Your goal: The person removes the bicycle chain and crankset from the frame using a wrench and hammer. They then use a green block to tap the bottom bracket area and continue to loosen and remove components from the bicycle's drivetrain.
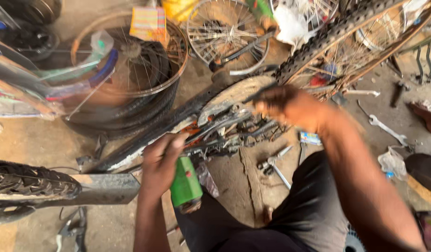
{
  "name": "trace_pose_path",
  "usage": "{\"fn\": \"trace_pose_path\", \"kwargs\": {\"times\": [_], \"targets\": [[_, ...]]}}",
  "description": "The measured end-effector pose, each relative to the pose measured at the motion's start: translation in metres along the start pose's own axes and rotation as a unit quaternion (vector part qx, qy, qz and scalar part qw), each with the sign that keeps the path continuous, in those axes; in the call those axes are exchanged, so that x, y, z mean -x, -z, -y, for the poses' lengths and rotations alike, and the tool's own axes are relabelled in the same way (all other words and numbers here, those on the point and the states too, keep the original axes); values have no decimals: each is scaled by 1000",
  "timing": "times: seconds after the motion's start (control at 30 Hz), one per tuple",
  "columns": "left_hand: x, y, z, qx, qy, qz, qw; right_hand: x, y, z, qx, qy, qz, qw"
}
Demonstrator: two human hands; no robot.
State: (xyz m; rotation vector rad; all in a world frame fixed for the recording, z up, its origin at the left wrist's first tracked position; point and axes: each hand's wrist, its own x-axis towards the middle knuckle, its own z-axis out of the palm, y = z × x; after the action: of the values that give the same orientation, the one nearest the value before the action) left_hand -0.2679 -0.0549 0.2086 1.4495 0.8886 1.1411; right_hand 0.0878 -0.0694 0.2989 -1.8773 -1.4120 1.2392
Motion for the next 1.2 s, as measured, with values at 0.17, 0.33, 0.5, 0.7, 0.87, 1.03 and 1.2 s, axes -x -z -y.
{"fn": "trace_pose_path", "kwargs": {"times": [0.17, 0.33, 0.5, 0.7, 0.87, 1.03, 1.2], "targets": [[-9, 1, 0, 511, -98, 77, 851, 46, -66, -45, -244, 153, -131, 949], [-13, -64, -9, 386, -211, 68, 895, 60, -79, -35, 148, 252, -308, 905], [-47, -82, -41, -55, -413, 24, 909, 59, -60, 12, 298, 267, -286, 871], [-79, -79, -77, -270, -276, 80, 919, 42, -24, 30, 541, 129, -120, 822], [-80, -87, -90, -335, -283, 52, 897, 27, -20, 27, 475, 305, -163, 809], [-77, -88, -78, -344, -245, 19, 906, 22, -39, 14, 442, 189, -123, 868], [-77, -91, -69, -340, -250, -11, 906, -25, -122, -59, 345, 311, -235, 854]]}}
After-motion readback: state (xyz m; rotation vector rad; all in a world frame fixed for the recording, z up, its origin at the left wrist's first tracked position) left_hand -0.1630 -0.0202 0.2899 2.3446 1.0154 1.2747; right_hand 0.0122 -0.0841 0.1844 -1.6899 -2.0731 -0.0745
